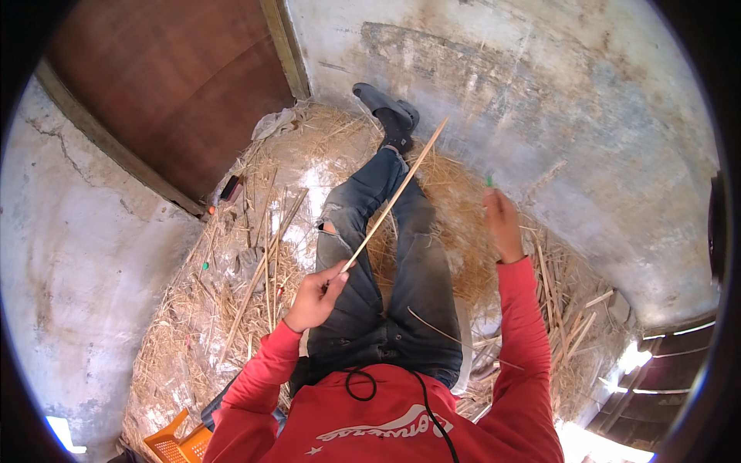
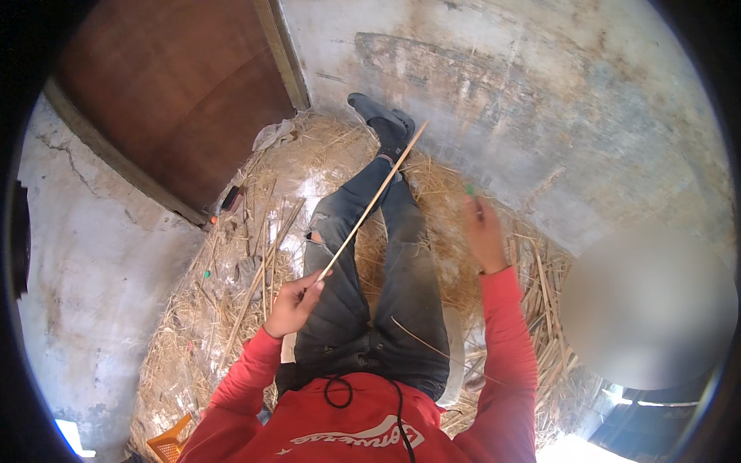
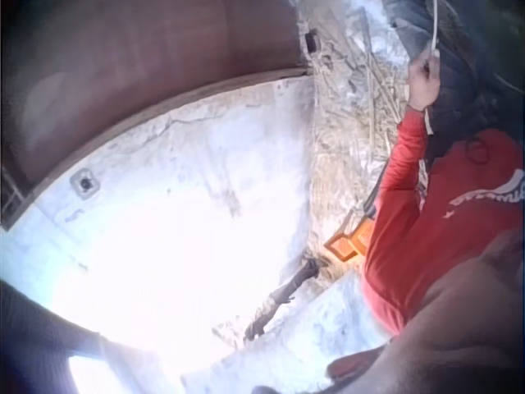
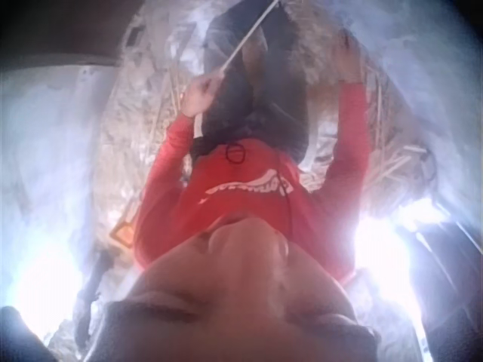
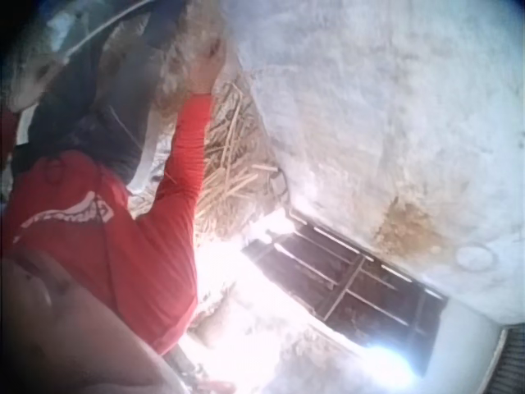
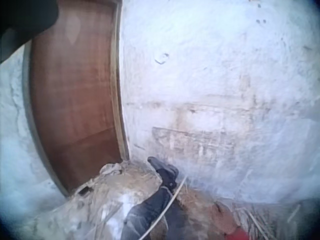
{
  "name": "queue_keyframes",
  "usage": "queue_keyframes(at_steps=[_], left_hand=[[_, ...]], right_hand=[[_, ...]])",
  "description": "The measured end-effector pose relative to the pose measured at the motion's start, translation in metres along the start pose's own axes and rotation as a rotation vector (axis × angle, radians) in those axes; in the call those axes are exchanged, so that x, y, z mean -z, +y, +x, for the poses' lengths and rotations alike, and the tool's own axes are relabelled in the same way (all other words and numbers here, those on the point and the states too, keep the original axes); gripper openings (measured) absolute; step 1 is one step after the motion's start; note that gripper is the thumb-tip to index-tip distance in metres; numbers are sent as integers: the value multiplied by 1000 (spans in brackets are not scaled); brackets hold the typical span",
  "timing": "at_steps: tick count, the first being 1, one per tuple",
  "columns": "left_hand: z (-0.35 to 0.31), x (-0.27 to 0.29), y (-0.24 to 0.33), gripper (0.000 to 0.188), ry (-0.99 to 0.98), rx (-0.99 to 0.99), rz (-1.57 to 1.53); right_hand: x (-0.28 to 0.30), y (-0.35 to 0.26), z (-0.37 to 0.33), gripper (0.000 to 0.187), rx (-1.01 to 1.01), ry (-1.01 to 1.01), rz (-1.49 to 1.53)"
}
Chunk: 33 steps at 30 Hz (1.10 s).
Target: The person scrapes a bamboo stick with a utility knife and trims another piece of wood with a larger blade. They handle the bamboo sticks one at a time while sitting on the ground.
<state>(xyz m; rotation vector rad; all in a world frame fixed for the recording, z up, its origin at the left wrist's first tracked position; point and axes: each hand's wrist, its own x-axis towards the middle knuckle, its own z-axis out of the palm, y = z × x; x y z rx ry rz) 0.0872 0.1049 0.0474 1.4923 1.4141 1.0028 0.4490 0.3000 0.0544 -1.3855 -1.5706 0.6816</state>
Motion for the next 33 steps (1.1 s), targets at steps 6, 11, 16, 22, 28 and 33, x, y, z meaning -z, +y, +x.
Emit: queue_keyframes(at_steps=[6, 11, 16, 22, 28, 33], left_hand=[[15, -10, 19, 38, -65, 18, -257], [17, -18, 28, 39, -108, 102, -493], [21, -21, 32, 40, -150, 71, -506], [23, -22, 31, 37, -104, 25, -372], [27, -29, 20, 36, -41, -21, -263], [24, -35, 17, 36, 0, -66, -325]], right_hand=[[-33, -88, -47, 38, 226, -503, -84], [-42, -119, -59, 29, 237, -544, -4], [-42, -108, -41, 30, 186, -541, 41], [-36, -105, -22, 34, 266, -369, -73], [-52, -107, -35, 38, 297, -313, -280], [-68, -109, -45, 41, 210, -288, -153]])
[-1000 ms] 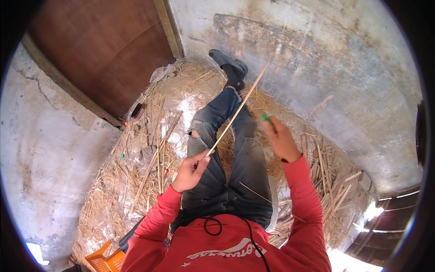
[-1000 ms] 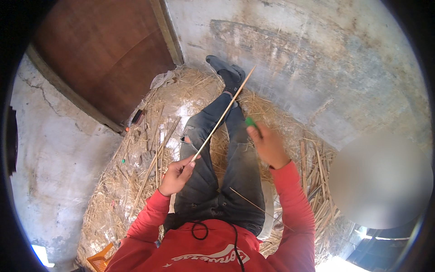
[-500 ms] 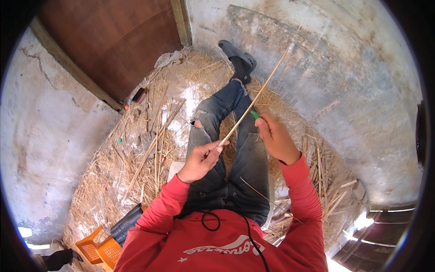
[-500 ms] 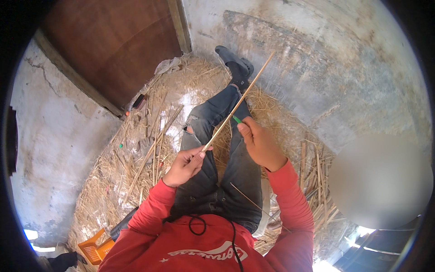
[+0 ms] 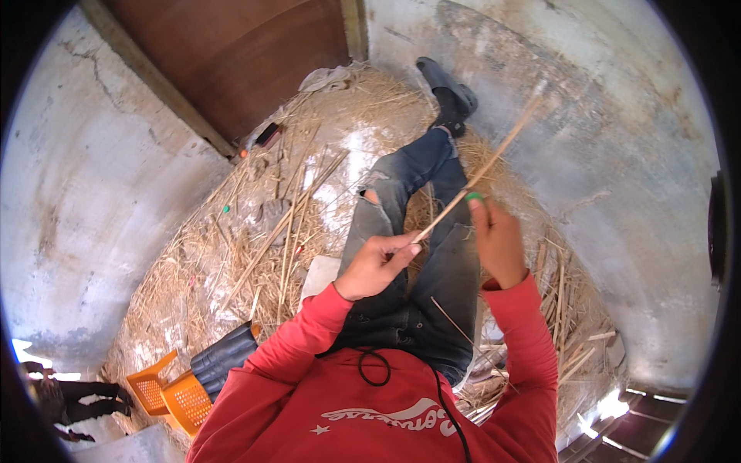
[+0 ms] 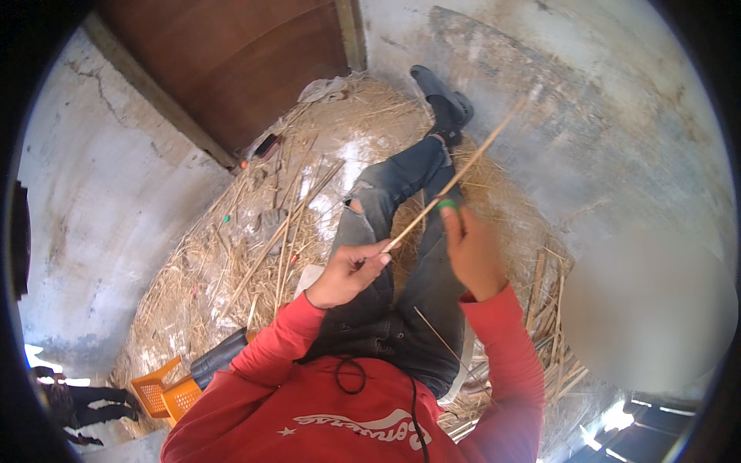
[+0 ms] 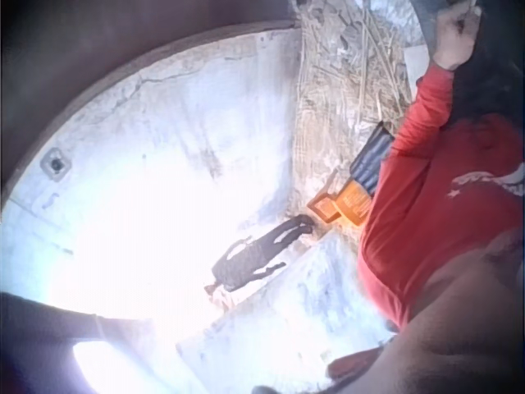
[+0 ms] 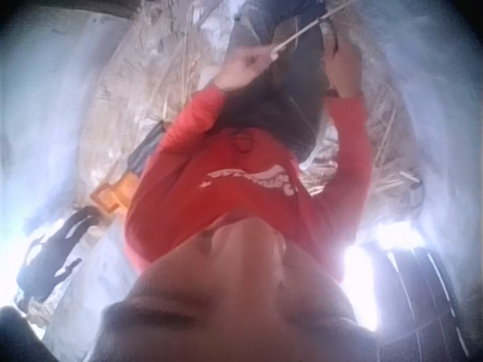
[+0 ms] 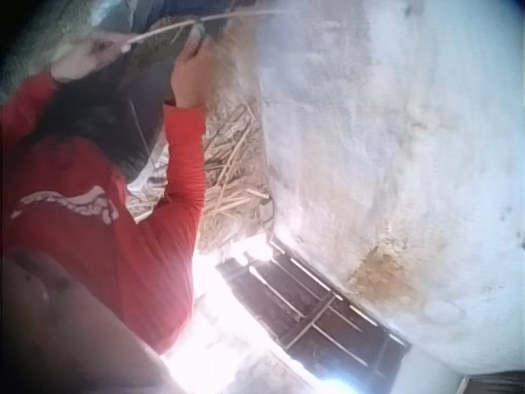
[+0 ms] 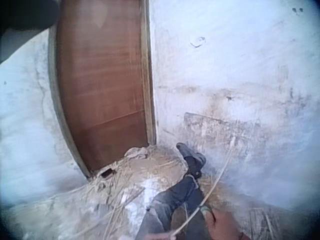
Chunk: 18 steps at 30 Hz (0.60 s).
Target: The person scrapes a bamboo stick with a utility knife and trims another piece of wood with a larger blade. They handle the bamboo sticks one at a time while sitting on the ground.
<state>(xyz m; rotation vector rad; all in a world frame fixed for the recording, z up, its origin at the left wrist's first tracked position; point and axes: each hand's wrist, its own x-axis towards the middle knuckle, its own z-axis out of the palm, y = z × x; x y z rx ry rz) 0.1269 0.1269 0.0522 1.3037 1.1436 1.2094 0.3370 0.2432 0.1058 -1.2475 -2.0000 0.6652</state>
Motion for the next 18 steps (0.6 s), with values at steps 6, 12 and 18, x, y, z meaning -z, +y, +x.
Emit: queue_keyframes(at_steps=[6, 12, 18], left_hand=[[1, 3, 7, 36, 1, 87, -59], [4, 2, 3, 38, 1, 96, -120], [0, 2, -4, 35, 43, 69, -179]], right_hand=[[-14, -3, -23, 36, 94, -190, -30], [-20, -3, -20, 30, 75, -120, 66], [-24, -10, -19, 32, -6, -186, 42]])
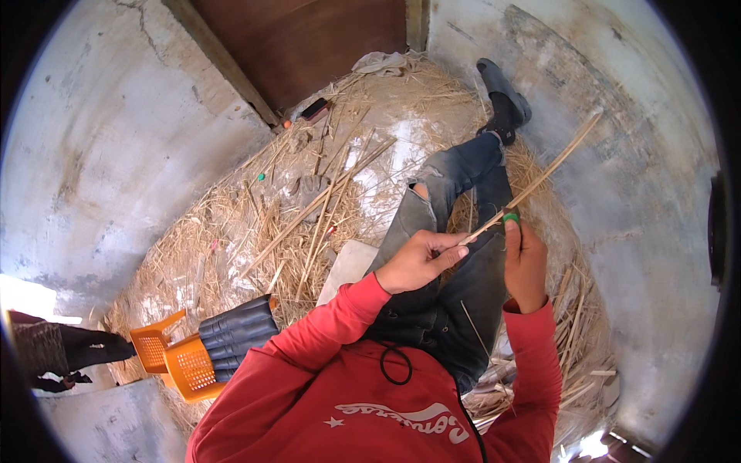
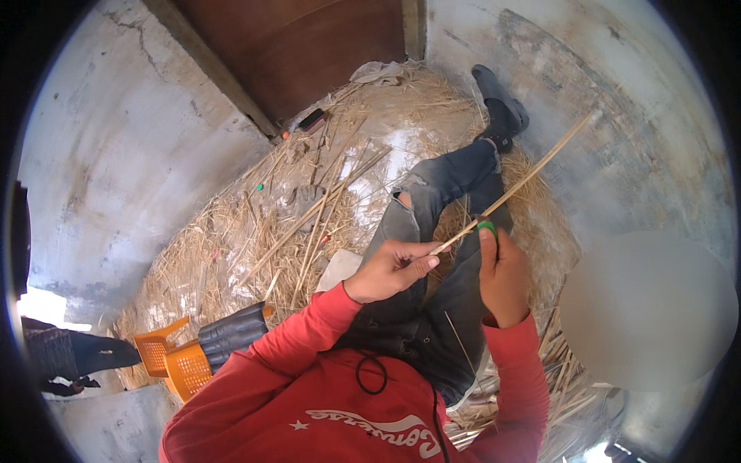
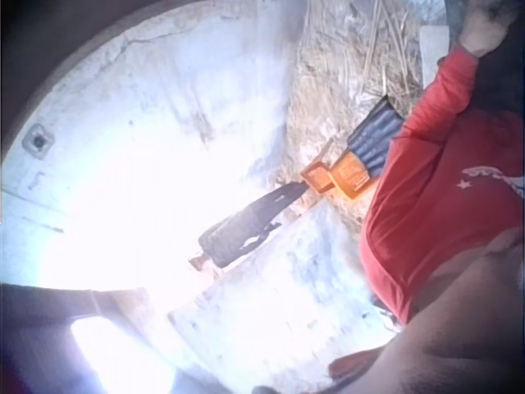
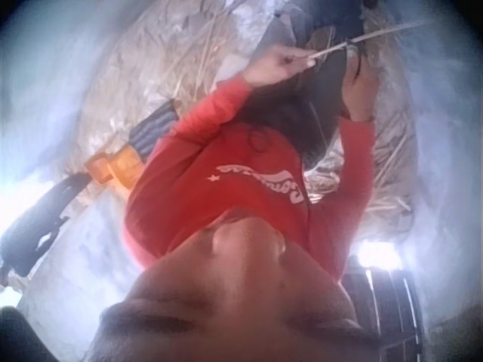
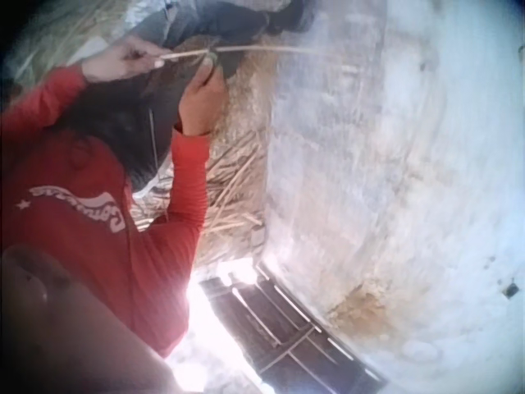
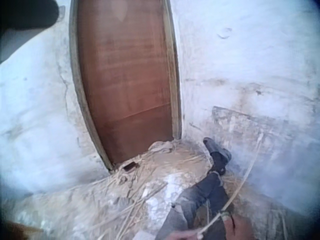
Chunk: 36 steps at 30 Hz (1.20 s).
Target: The person scrapes a bamboo stick with a utility knife and trims another piece of wood with a larger blade. They handle the bamboo sticks one at a time while sitting on the ground.
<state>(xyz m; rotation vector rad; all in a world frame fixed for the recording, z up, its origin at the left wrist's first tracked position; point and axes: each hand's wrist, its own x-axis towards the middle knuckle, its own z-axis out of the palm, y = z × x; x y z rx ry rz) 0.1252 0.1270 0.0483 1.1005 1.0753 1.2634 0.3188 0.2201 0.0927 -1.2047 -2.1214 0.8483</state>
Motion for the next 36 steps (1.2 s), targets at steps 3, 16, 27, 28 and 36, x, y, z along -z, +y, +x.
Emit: queue_keyframes(at_steps=[3, 16, 27, 28, 36], left_hand=[[3, 6, 4, 35, -19, 26, -8], [-7, 12, 11, 41, -70, 25, -204], [-9, 6, -22, 45, 122, -83, 160], [-9, 6, -22, 45, 138, -81, 201], [-3, 23, -12, 44, 210, -27, 114]], right_hand=[[-7, 2, -4, 33, 54, -98, 43], [19, -3, 13, 39, -347, -516, 538], [-18, -13, 11, 15, 73, -49, 161], [-19, -15, 12, 15, 92, -35, 163], [-16, -23, 12, 15, 208, -142, 161]])
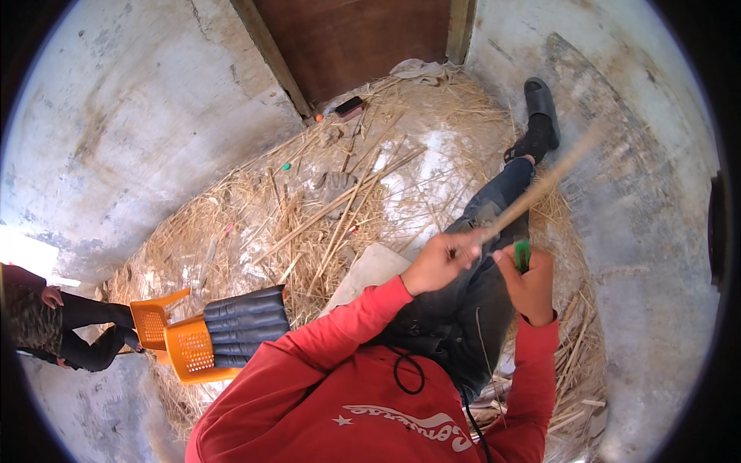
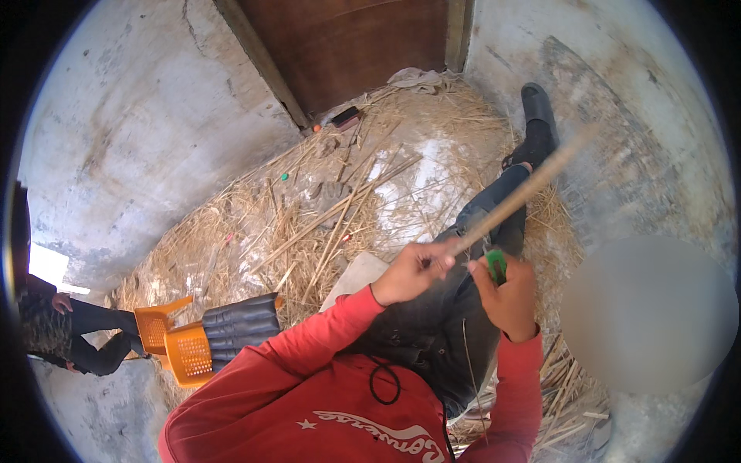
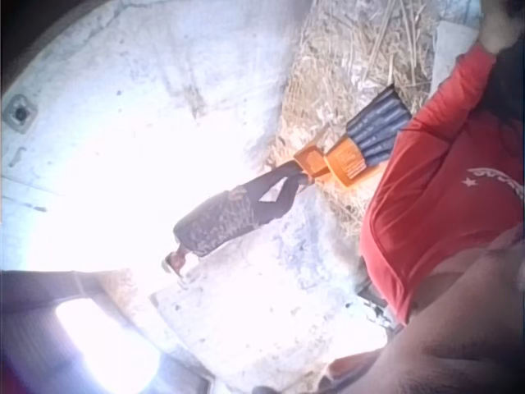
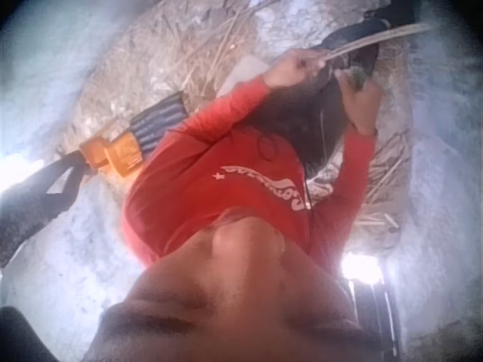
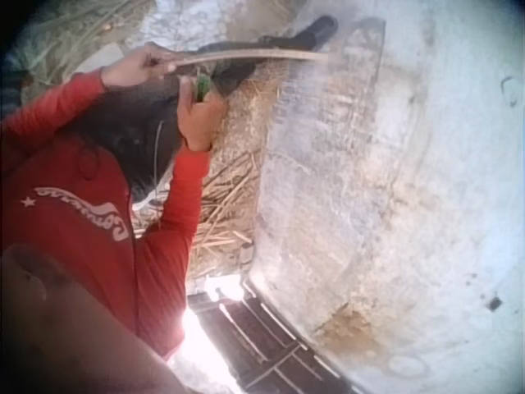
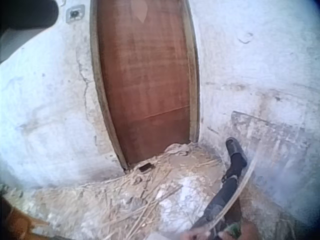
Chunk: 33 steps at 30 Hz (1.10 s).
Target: The person scrapes a bamboo stick with a utility knife and trims another piece of wood with a larger blade. They handle the bamboo sticks one at a time while sitting on the ground.
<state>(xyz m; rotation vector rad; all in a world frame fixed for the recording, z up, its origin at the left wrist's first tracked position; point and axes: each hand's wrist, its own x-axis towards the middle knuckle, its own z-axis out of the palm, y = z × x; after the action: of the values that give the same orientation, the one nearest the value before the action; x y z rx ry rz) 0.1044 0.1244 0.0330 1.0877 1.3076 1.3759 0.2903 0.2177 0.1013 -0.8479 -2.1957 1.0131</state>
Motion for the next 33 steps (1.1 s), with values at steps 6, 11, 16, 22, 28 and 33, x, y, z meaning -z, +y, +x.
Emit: queue_keyframes(at_steps=[6, 11, 16, 22, 28, 33], left_hand=[[12, 34, -9, 41, 158, -63, 55], [-4, 25, 4, 38, -29, -28, 129], [-13, 10, -5, 39, -105, -74, 106], [5, 20, -5, 40, -160, 42, 48], [35, 16, -4, 39, -145, -17, 93], [53, 4, 11, 38, -109, 7, 107]], right_hand=[[-1, 0, -13, 17, -122, -54, 118], [-7, 7, 6, 21, -176, 176, 155], [-16, 20, 15, 22, -256, 137, 269], [-3, 31, 36, 17, -237, 221, 255], [25, 35, 73, 19, -223, 287, 174], [45, 37, 67, 32, -163, 366, 110]])
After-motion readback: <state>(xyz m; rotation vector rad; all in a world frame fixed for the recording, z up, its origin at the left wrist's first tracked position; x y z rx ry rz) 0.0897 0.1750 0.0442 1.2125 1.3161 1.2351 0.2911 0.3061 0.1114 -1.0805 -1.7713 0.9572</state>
